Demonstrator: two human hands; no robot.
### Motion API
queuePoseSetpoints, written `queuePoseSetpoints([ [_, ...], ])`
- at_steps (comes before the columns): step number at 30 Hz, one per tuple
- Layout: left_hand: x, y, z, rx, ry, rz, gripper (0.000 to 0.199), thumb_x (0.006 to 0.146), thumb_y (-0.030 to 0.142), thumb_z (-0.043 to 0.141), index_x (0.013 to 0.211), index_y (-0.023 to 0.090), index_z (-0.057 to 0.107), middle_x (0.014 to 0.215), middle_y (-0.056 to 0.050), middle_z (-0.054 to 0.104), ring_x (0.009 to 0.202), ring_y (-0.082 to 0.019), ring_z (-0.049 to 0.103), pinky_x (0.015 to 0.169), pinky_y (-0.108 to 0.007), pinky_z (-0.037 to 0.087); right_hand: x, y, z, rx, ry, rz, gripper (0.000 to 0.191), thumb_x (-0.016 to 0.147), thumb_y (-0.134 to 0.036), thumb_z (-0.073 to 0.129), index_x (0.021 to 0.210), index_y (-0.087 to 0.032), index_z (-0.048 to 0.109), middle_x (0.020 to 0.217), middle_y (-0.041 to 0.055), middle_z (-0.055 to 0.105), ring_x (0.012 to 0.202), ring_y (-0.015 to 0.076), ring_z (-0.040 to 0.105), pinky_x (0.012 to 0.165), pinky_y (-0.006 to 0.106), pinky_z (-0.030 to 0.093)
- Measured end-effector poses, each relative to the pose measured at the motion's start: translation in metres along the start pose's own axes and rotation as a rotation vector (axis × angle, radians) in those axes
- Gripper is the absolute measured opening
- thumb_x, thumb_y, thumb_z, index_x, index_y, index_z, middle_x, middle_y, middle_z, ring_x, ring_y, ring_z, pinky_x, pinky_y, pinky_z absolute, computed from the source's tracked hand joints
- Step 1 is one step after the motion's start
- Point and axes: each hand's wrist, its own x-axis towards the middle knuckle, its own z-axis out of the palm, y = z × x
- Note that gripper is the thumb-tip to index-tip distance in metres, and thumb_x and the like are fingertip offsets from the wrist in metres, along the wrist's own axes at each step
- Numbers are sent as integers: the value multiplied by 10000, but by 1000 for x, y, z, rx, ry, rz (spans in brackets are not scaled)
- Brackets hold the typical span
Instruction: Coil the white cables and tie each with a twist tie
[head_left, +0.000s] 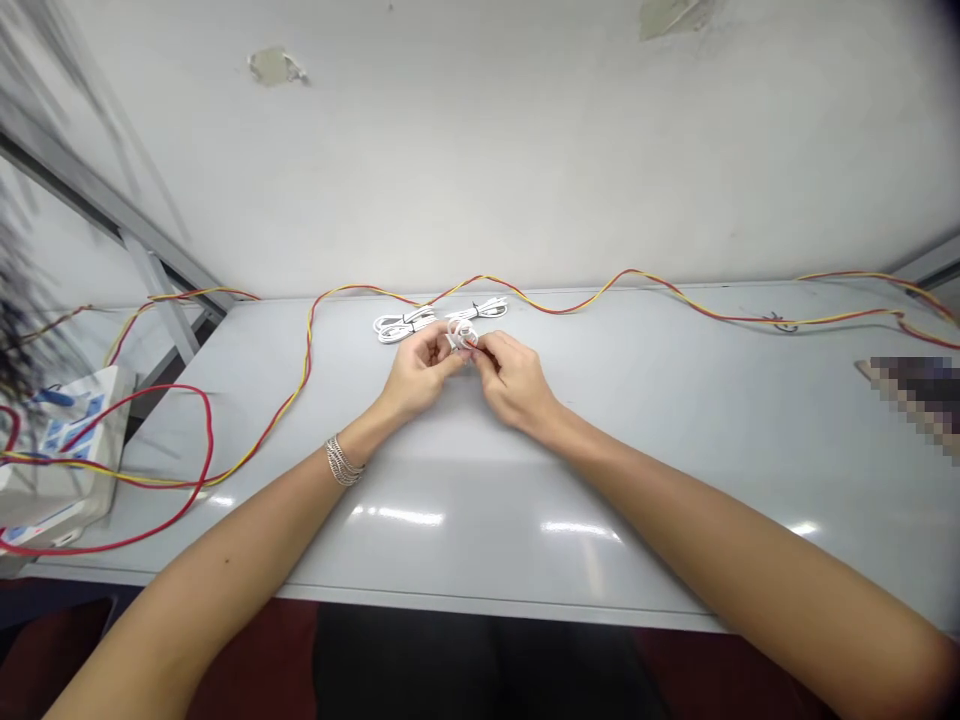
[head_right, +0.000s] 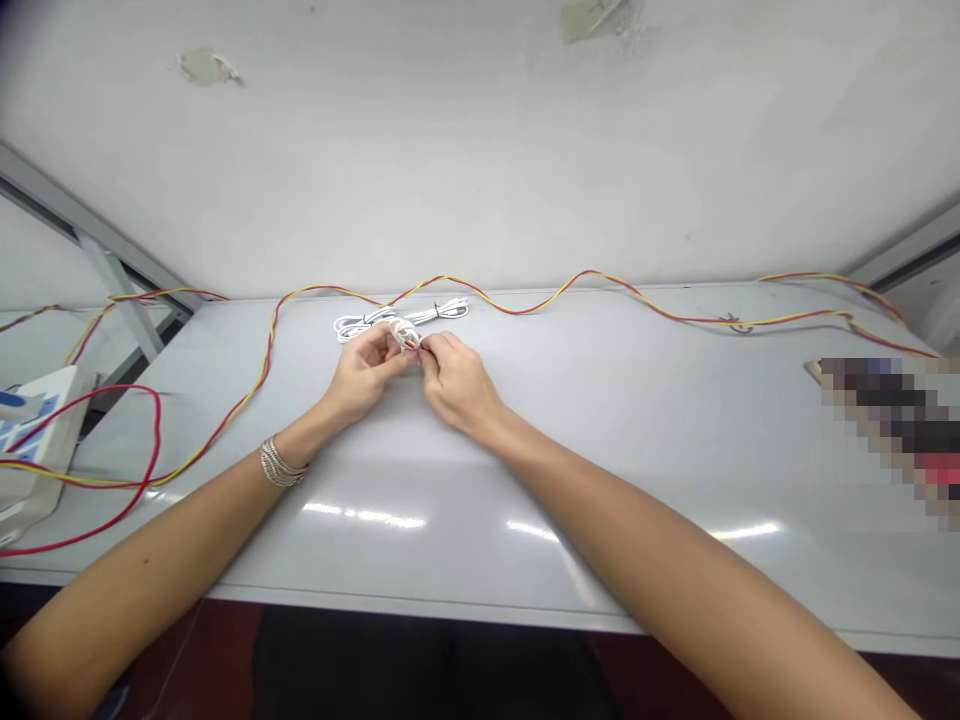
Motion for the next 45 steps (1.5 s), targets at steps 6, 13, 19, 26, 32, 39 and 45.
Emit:
queuePoseSetpoints([
  [6, -1, 1, -5, -48, -78, -44, 192, 804, 288, 591, 896, 172, 714, 857, -52, 673, 697, -162, 595, 597, -282, 465, 5, -2, -5, 131, -46, 221, 196, 903, -264, 474, 737, -199, 554, 692, 2, 575, 680, 160, 499, 671, 289, 372],
  [13, -6, 6, 3, 101, -50, 28, 255, 766, 358, 758, 914, 178, 656, 879, -49, 681, 785, -156, 617, 719, -271, 476, 6, -1, -5, 245, -9, 286, 191, 885, -327, 508, 757, -196, 563, 671, -9, 566, 640, 148, 484, 626, 283, 365],
  [19, -3, -3, 0, 156, -10, 47, 530, 701, 265, 813, 1154, 207, 545, 871, -24, 691, 835, -170, 638, 792, -292, 457, 7, -1, -7, 245, -29, 282, 223, 891, -333, 502, 715, -199, 538, 628, -20, 517, 620, 141, 462, 612, 276, 349],
  [26, 0, -5, -7, 467, 107, 275, 129, 761, 211, 731, 886, 220, 759, 994, -68, 668, 1035, -237, 587, 1028, -412, 424, 6, -2, -8, 249, -85, 246, 258, 919, -354, 487, 717, -196, 518, 644, -20, 500, 615, 133, 452, 605, 271, 335],
  [32, -3, -1, -2, 200, 93, 84, 188, 741, 298, 745, 902, 210, 789, 940, -64, 574, 820, -178, 578, 709, -308, 542, 4, -3, -9, 241, -108, 140, 287, 977, -398, 434, 798, -200, 539, 672, -15, 526, 628, 136, 449, 629, 272, 356],
  [39, -4, 0, -3, 102, 87, 105, 231, 845, 338, 614, 834, 201, 799, 1011, -88, 622, 1050, -227, 596, 916, -355, 536, 5, -5, -9, 207, -104, 166, 308, 969, -360, 427, 709, -206, 485, 646, -17, 506, 621, 139, 453, 628, 279, 351],
  [45, -2, -1, 2, 27, 108, 189, 413, 634, 331, 882, 949, 191, 654, 1087, -57, 552, 972, -183, 653, 916, -347, 547, 8, 3, -6, 376, -116, 309, 279, 908, -375, 491, 690, -200, 496, 599, -34, 477, 587, 127, 436, 573, 266, 327],
])
